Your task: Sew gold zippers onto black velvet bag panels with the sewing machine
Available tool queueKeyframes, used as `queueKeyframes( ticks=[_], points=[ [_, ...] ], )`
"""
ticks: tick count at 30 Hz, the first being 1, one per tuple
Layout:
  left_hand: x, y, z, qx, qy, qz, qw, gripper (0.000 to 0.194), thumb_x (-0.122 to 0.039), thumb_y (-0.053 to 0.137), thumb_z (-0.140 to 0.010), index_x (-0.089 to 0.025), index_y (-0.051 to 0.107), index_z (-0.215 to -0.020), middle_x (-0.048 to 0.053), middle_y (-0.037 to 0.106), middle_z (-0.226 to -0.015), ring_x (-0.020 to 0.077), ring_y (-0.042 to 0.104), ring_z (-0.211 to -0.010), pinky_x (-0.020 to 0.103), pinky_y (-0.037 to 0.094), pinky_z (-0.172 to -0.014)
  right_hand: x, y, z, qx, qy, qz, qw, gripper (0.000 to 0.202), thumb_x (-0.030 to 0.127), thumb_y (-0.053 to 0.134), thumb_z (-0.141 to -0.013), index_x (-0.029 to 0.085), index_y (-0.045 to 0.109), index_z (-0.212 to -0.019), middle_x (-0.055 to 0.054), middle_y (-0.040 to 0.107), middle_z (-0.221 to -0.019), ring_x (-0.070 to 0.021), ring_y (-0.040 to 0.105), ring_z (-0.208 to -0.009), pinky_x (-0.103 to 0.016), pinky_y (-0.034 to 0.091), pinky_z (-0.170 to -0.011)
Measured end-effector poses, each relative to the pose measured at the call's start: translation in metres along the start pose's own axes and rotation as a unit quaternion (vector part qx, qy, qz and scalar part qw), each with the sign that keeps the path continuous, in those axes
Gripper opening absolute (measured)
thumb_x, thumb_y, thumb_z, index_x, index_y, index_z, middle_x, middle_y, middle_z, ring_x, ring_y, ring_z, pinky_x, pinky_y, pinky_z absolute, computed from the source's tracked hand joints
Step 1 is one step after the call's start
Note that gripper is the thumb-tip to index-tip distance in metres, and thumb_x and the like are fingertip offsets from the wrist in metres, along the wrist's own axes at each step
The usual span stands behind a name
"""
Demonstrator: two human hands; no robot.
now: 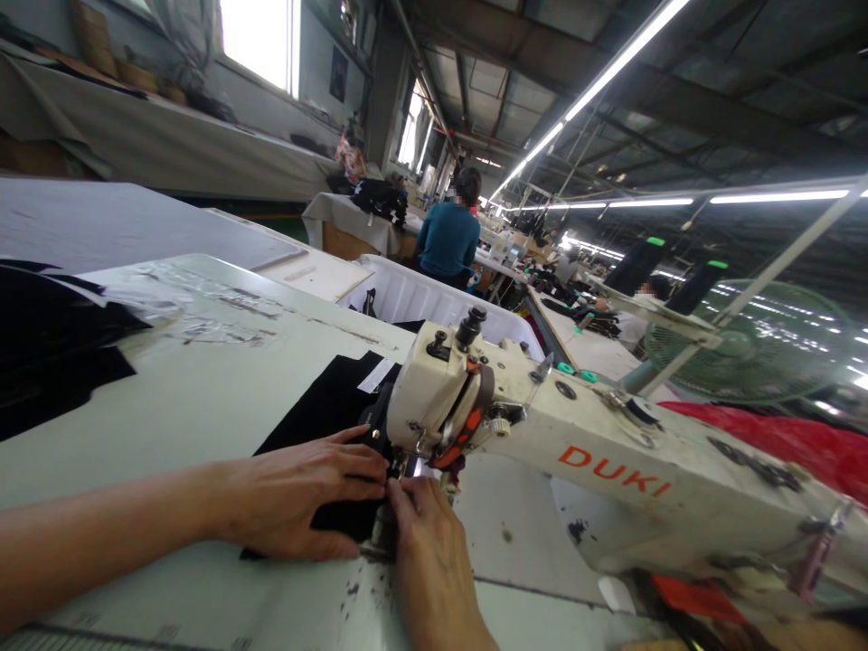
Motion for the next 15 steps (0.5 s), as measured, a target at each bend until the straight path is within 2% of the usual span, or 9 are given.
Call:
queueKeyframes(
  ticks=[2,5,7,9,11,15],
  points=[
    [-0.001,0.004,-0.001,-0.021,-0.003,-0.013,1.0,0.047,-0.036,0.072,-0.091,-0.026,0.063,-0.136,0.007,0.069,-0.133,0.0265,0.061,-0.128,0.046,0.022,-0.127,-0.001,-0.002,0.002,-0.004,0.029,-0.021,0.999,0.05,-0.002,0.058,-0.087,0.02,0.064,-0.131,-0.012,0.071,-0.121,-0.0281,0.068,-0.109,-0.038,0.059,-0.09],
    [0.001,0.01,-0.003,-0.024,-0.018,-0.028,0.999,0.045,-0.035,0.072,-0.092,-0.023,0.063,-0.134,0.008,0.069,-0.132,0.0271,0.062,-0.127,0.046,0.024,-0.127,-0.006,-0.012,0.005,-0.019,0.095,-0.066,0.993,0.041,0.005,0.057,-0.091,0.022,0.065,-0.128,-0.01,0.071,-0.116,-0.0266,0.068,-0.104,-0.038,0.057,-0.089],
    [0.003,0.013,-0.004,-0.023,-0.024,-0.029,0.999,0.045,-0.035,0.074,-0.091,-0.022,0.064,-0.132,0.008,0.07,-0.128,0.0275,0.063,-0.125,0.046,0.024,-0.127,-0.013,-0.02,0.004,-0.025,0.16,-0.062,0.985,0.03,0.014,0.065,-0.09,0.02,0.067,-0.119,-0.012,0.07,-0.111,-0.0304,0.066,-0.102,-0.044,0.055,-0.089],
    [0.006,0.016,-0.005,-0.035,-0.018,-0.029,0.999,0.043,-0.035,0.075,-0.089,-0.022,0.066,-0.129,0.008,0.071,-0.124,0.0272,0.064,-0.122,0.046,0.025,-0.126,-0.018,-0.026,0.0,-0.01,0.203,-0.049,0.978,0.021,0.021,0.074,-0.084,0.018,0.07,-0.104,-0.014,0.069,-0.108,-0.0342,0.063,-0.104,-0.048,0.051,-0.091],
    [0.008,0.019,-0.006,-0.053,-0.009,-0.031,0.998,0.04,-0.033,0.076,-0.089,-0.022,0.067,-0.126,0.007,0.072,-0.121,0.0261,0.066,-0.119,0.045,0.025,-0.127,-0.019,-0.027,-0.007,0.024,0.218,-0.057,0.974,0.015,0.022,0.076,-0.079,0.018,0.07,-0.092,-0.014,0.068,-0.107,-0.0346,0.06,-0.105,-0.047,0.049,-0.091],
    [0.011,0.026,-0.005,-0.082,0.001,-0.053,0.995,0.031,-0.027,0.07,-0.092,-0.021,0.068,-0.123,0.007,0.073,-0.12,0.0248,0.066,-0.119,0.043,0.027,-0.126,-0.016,-0.024,-0.018,0.05,0.221,-0.081,0.971,0.005,0.023,0.069,-0.083,0.019,0.069,-0.086,-0.012,0.067,-0.102,-0.0335,0.058,-0.105,-0.045,0.045,-0.089]
  ],
)
Point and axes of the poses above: each hand's wrist, its own z-axis away from the middle knuckle, its own y-axis out of the palm, x = y × z, the point moved 3 cm from there along -z, towards the middle knuckle
